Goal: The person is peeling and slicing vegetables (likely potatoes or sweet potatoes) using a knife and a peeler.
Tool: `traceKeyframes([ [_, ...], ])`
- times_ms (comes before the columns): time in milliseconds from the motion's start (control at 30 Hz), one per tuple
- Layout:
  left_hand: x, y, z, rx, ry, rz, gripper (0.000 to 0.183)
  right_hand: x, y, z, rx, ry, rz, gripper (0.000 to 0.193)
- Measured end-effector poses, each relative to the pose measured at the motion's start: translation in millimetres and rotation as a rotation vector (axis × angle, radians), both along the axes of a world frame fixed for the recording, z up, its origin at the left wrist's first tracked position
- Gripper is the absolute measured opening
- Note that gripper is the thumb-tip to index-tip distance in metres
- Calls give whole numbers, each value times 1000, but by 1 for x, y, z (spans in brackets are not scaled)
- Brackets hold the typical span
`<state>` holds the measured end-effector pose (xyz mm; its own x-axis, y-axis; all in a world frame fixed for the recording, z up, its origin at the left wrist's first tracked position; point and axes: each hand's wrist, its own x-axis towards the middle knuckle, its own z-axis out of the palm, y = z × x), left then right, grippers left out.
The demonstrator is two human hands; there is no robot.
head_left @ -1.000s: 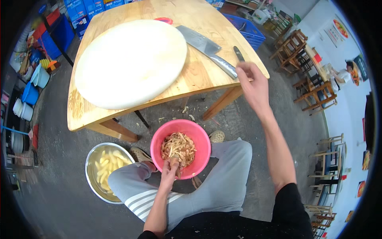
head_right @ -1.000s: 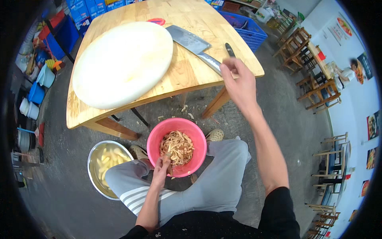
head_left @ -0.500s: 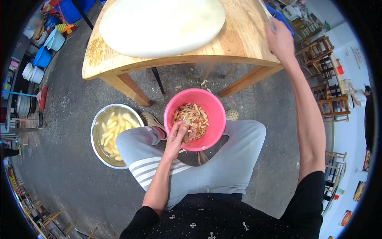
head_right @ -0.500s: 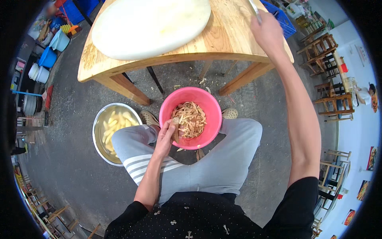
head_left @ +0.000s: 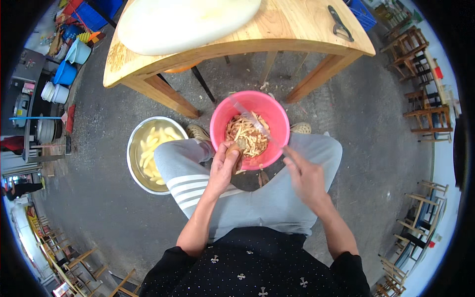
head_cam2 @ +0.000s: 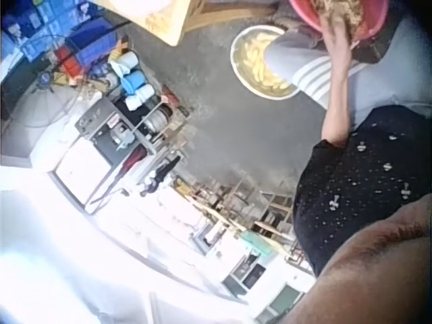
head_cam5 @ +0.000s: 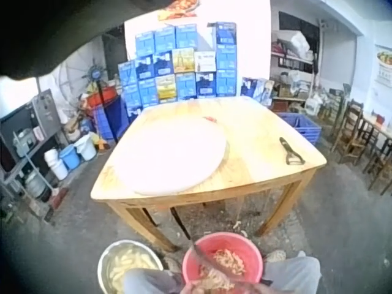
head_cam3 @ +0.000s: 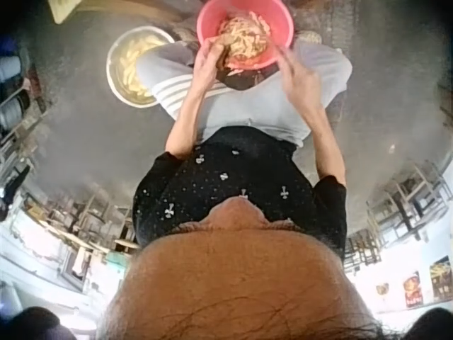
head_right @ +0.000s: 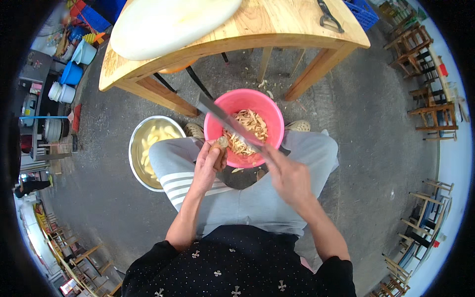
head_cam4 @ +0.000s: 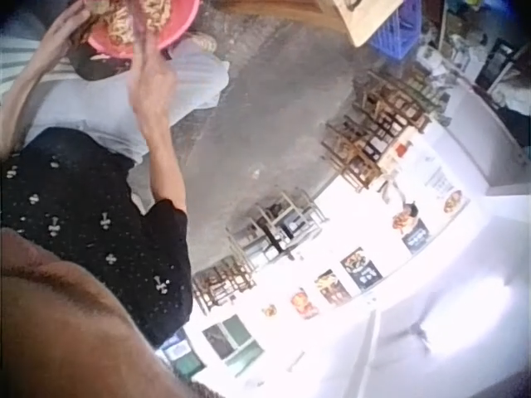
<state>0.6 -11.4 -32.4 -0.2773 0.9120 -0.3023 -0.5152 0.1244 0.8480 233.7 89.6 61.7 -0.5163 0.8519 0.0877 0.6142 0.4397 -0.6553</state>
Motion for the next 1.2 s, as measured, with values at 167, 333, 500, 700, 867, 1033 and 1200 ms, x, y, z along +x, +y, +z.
traceKeyframes([
  [167,11,-7,-4,-68,346,-27,29,-2,-28,-7,204,1,190,49],
  [333,16,-18,-27,-64,652,62,40,-6,-33,-7,241,-75,243,56],
  [500,16,-16,-24,-91,359,38,45,-9,-39,-16,246,-76,250,60],
  [700,15,-19,-27,-27,217,100,47,-15,-38,-14,361,-131,269,59],
  [867,13,-22,-34,-80,359,106,46,-17,-36,-13,363,-106,299,59],
  [1033,14,-22,-23,-46,132,100,44,-18,-38,-13,374,-113,290,58],
  [1200,17,-18,-13,-31,324,133,62,-19,-38,-12,371,-114,293,55],
])
